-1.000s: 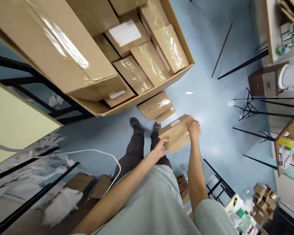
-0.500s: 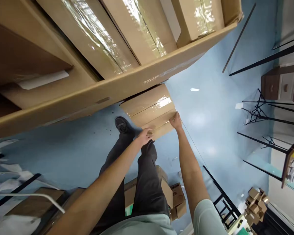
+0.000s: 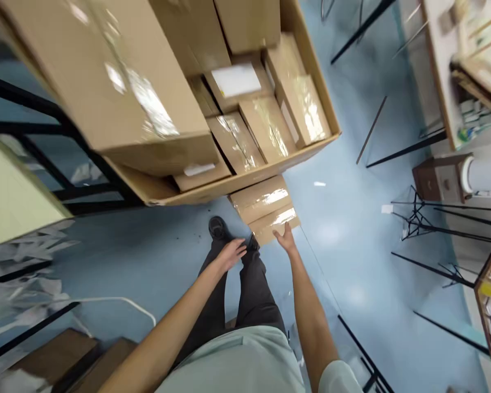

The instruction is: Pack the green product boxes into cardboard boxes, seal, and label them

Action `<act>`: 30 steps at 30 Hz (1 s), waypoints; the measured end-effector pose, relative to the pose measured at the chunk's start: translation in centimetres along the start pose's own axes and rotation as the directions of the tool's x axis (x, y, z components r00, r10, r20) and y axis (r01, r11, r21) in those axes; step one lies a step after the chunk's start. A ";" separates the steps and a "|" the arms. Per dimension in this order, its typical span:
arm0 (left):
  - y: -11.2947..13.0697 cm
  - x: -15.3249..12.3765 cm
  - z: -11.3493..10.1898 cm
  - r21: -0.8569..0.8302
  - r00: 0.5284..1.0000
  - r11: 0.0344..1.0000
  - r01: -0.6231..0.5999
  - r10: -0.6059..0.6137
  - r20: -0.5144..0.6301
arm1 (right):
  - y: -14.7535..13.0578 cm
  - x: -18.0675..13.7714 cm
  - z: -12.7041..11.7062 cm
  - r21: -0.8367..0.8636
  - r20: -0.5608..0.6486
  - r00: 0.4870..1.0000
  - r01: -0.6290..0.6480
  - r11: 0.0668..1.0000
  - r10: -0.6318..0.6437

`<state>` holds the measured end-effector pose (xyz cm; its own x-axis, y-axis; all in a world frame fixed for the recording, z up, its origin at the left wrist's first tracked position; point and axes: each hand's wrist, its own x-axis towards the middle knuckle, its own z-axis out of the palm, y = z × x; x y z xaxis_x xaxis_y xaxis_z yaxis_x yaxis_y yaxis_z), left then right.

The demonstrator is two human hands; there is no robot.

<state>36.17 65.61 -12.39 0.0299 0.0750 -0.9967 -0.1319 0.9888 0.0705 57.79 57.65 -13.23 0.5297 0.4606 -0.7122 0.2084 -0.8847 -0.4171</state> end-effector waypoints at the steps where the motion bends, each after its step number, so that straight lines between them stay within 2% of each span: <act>1: 0.9 -2.0 -0.7 -0.020 1.000 1.000 -0.024 0.024 0.017 | -1.2 -1.8 -0.2 0.010 -0.008 0.999 0.043 0.999 -0.043; 4: 3.8 -8.0 -3.3 -0.104 0.993 0.989 -0.109 0.113 0.034 | -4.7 -6.7 -0.6 0.125 -0.031 0.960 0.279 0.952 -0.277; 6: 5.6 -12.2 -5.4 -0.182 0.982 0.967 -0.180 0.188 0.029 | -6.8 -9.8 -0.6 0.189 -0.038 0.895 0.442 0.877 -0.444; 8: 7.0 -16.7 -7.8 -0.288 0.956 0.917 -0.275 0.292 0.019 | -8.9 -13.1 -0.5 0.221 -0.032 0.835 0.543 0.811 -0.550; 12: 8.1 -25.7 -13.7 -0.487 0.857 0.745 -0.456 0.515 -0.014 | -13.2 -19.9 -0.2 0.260 -0.012 0.740 0.651 0.713 -0.672; 17: 7.3 -35.1 -22.0 -0.608 0.713 0.548 -0.574 0.700 -0.042 | -19.6 -27.7 0.7 0.317 0.061 0.647 0.709 0.630 -0.760; 21: 7.0 -40.1 -29.3 -0.648 0.603 0.377 -0.662 0.782 -0.161 | -26.2 -33.9 3.3 0.341 0.095 0.556 0.762 0.551 -0.826; 25: 6.7 -43.3 -36.7 -0.598 0.467 0.222 -0.770 0.835 -0.292 | -32.6 -39.9 8.1 0.340 0.142 0.419 0.830 0.442 -0.897; 27: 6.4 -44.5 -40.2 -0.585 0.430 0.166 -0.794 0.834 -0.346 | -35.1 -42.8 10.9 0.370 0.153 0.358 0.844 0.389 -0.921; 30: 5.6 -46.1 -45.0 -0.576 0.377 0.075 -0.814 0.823 -0.424 | -37.7 -46.8 15.1 0.419 0.191 0.298 0.837 0.352 -0.935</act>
<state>-10.57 61.90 32.13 -0.5178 0.7875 -0.3342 -0.6051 -0.0609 0.7938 12.78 70.55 27.30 -0.1938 0.9786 0.0698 0.1725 0.1040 -0.9795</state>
